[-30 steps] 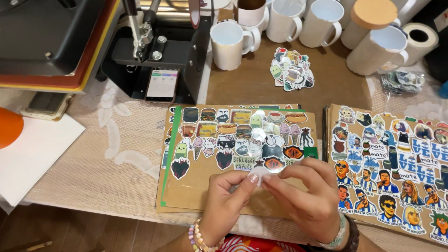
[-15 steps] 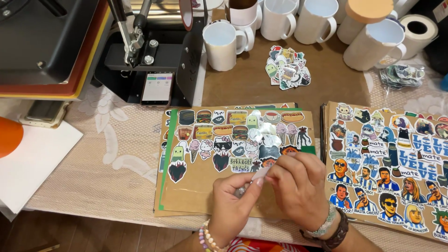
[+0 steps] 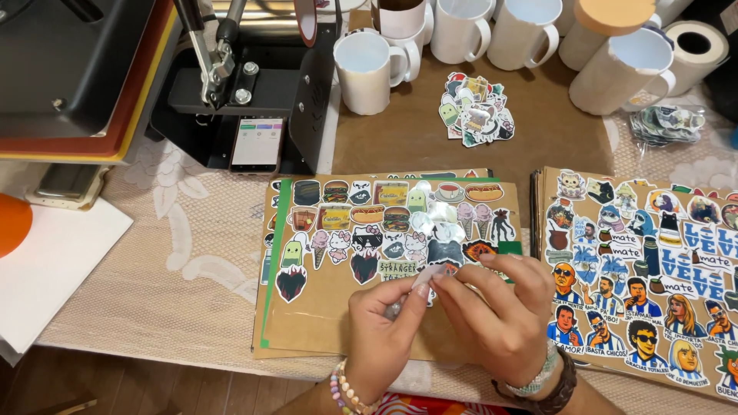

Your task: Peeling and applying various stickers onto a cardboard sheet to create a collage.

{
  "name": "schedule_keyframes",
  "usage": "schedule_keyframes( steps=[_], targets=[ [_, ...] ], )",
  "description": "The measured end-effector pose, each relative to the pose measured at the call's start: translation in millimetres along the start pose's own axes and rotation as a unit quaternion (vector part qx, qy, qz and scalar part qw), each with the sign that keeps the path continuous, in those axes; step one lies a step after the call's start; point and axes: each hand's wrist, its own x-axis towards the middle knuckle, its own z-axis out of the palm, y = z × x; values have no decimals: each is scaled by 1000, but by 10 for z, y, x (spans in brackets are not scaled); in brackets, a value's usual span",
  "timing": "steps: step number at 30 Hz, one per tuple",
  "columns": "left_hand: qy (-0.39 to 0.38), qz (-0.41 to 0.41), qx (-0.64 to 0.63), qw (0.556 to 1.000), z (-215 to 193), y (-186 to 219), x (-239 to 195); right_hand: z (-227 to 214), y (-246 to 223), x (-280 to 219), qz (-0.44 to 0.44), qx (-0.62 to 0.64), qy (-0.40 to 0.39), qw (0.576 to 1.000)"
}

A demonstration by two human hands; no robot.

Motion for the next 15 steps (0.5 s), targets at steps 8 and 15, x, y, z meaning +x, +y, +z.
schedule_keyframes(
  steps=[8,15],
  targets=[
    [-4,75,65,995,0,122,27,139,4,-127,21,-30,-64,997],
    [13,99,101,990,9,138,-4,107,-14,-169,113,78,-75,988]
  ],
)
